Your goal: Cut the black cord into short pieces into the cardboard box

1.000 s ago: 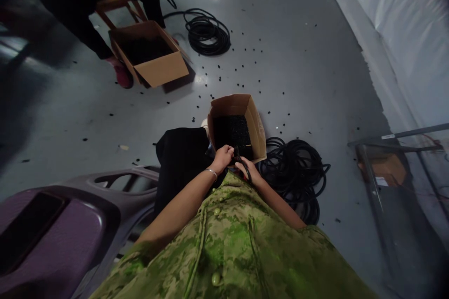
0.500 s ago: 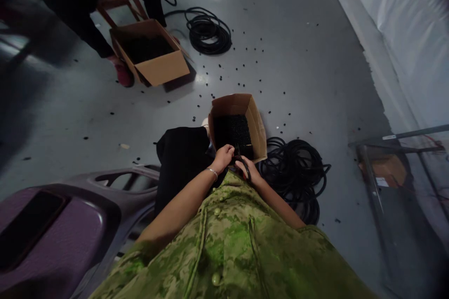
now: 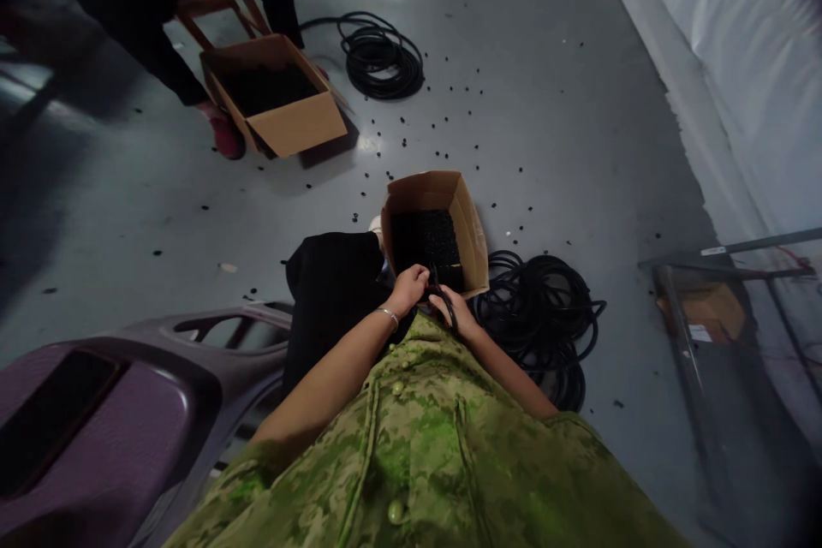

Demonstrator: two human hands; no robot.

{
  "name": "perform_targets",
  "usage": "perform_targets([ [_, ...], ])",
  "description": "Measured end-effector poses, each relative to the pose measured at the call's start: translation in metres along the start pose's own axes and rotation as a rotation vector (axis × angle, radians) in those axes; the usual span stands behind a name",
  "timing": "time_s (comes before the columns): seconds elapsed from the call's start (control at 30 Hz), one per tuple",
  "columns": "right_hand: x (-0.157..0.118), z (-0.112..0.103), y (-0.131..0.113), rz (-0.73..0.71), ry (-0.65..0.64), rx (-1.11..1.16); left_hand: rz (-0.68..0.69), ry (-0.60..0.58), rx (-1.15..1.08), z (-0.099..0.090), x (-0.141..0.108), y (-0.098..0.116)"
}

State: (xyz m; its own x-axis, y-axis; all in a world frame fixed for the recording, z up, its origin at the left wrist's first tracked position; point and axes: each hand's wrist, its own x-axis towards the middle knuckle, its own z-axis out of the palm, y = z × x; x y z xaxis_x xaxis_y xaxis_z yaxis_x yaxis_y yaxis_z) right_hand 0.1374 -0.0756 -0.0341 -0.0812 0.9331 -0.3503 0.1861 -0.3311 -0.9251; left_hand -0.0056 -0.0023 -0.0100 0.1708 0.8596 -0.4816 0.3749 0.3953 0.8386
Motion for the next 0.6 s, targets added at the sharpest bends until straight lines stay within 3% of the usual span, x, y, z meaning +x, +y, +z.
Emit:
perform_targets([
  [0.6,0.009,0.005,0.02,-0.086,0.118,-0.274,-0.001,0.055,0.045,0.0,0.007,-0.004],
])
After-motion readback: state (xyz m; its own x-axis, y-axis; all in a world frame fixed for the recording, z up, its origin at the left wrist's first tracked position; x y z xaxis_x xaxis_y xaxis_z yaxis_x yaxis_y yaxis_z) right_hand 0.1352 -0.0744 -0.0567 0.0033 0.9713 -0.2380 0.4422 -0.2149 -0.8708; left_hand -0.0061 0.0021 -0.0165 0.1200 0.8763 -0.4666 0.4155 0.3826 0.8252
